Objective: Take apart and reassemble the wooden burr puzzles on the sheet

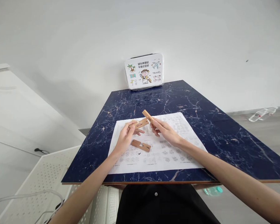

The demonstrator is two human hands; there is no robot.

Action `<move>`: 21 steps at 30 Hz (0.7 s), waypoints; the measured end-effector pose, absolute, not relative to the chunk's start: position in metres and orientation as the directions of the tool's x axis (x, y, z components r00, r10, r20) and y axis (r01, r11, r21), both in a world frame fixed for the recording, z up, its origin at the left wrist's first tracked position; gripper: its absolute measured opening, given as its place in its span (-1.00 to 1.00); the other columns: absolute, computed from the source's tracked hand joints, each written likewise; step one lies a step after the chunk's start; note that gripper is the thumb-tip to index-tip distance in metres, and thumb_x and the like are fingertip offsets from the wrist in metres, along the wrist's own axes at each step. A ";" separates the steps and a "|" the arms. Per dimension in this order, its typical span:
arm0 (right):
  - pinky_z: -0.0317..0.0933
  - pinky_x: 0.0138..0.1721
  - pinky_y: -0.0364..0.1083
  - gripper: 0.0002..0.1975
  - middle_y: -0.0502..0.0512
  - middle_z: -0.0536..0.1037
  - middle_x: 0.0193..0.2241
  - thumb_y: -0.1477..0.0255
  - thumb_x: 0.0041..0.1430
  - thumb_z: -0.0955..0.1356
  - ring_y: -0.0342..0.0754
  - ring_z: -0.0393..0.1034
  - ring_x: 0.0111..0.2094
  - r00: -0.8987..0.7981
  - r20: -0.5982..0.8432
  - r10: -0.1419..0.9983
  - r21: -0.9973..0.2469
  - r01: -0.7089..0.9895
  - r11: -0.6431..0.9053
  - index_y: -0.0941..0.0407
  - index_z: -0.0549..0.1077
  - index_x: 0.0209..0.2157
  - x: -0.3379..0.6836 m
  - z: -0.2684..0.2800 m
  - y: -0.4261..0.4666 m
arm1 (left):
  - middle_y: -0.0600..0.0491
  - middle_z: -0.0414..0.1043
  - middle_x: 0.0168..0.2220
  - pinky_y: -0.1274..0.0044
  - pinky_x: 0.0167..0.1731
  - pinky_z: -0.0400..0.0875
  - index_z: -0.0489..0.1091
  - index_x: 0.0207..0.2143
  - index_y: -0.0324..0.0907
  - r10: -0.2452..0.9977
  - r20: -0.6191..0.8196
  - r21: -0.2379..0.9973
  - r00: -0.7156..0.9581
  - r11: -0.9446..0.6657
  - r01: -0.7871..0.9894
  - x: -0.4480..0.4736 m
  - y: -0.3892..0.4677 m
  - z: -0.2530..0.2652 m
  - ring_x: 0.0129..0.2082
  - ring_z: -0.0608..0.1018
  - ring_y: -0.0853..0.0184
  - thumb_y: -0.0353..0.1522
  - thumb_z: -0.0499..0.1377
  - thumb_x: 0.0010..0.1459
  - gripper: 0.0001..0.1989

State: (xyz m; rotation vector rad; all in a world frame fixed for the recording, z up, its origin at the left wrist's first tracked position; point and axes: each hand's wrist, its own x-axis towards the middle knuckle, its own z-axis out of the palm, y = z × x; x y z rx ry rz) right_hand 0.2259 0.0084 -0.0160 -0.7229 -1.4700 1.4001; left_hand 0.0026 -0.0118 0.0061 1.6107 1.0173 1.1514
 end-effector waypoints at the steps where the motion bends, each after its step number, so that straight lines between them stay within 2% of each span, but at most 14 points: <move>1: 0.11 -0.46 -0.05 -0.63 0.00 0.32 -0.38 0.02 0.45 0.27 -0.11 0.15 -0.48 -0.367 0.231 0.901 -0.967 -0.186 0.172 0.02 0.46 -0.21 0.226 -0.017 0.010 | -0.19 0.50 0.13 0.36 -0.13 0.60 0.37 0.13 -0.17 0.937 0.255 0.941 0.238 -0.298 0.163 0.002 -0.012 0.004 -0.17 0.71 0.20 -0.11 0.09 0.47 -0.63; 4: 0.11 -0.49 -0.06 -0.65 0.01 0.35 -0.39 0.03 0.45 0.27 -0.10 0.14 -0.48 -0.352 0.237 0.905 -0.965 -0.193 0.178 -0.02 0.50 -0.12 0.227 -0.020 0.012 | -0.15 0.56 0.01 0.41 -0.20 0.58 0.37 0.14 -0.16 0.921 0.260 0.901 0.290 -0.339 0.270 0.001 -0.012 -0.002 -0.20 0.68 0.24 -0.10 0.06 0.49 -0.61; 8: 0.12 -0.50 -0.07 -0.63 0.01 0.35 -0.36 0.04 0.43 0.29 -0.10 0.15 -0.47 -0.340 0.237 0.910 -0.963 -0.206 0.174 -0.03 0.51 0.04 0.227 -0.021 0.013 | -0.12 0.58 -0.06 0.43 -0.22 0.56 0.36 0.15 -0.16 0.917 0.260 0.889 0.303 -0.350 0.295 -0.001 -0.011 -0.003 -0.23 0.65 0.26 -0.10 0.03 0.50 -0.61; 13: 0.12 -0.51 -0.07 -0.64 0.02 0.32 -0.32 0.02 0.41 0.31 -0.13 0.16 -0.48 -0.310 0.232 0.922 -0.962 -0.211 0.172 -0.01 0.53 -0.10 0.227 -0.020 0.012 | -0.10 0.58 -0.08 0.42 -0.26 0.53 0.37 0.11 -0.14 0.911 0.282 0.835 0.300 -0.388 0.392 -0.001 -0.013 0.000 -0.28 0.63 0.27 -0.10 0.01 0.50 -0.63; 17: 0.10 -0.52 -0.07 -0.67 0.01 0.33 -0.32 0.04 0.41 0.31 -0.13 0.13 -0.49 -0.299 0.226 0.927 -0.962 -0.218 0.164 -0.01 0.52 -0.22 0.228 -0.019 0.013 | -0.11 0.59 -0.08 0.36 -0.23 0.54 0.33 0.15 -0.12 0.868 0.254 0.721 0.427 -0.464 0.514 0.000 -0.015 -0.005 -0.20 0.64 0.18 -0.16 0.02 0.50 -0.67; 21: 0.12 -0.52 -0.07 -0.68 0.02 0.36 -0.33 0.06 0.41 0.32 -0.12 0.13 -0.48 -0.305 0.205 0.930 -0.964 -0.230 0.137 -0.02 0.54 -0.12 0.228 -0.017 0.012 | -0.13 0.50 0.04 0.25 -0.03 0.48 0.33 0.13 -0.10 0.793 0.402 0.531 0.458 -0.610 0.589 0.000 -0.014 -0.007 -0.01 0.56 0.11 -0.26 0.06 0.46 -0.74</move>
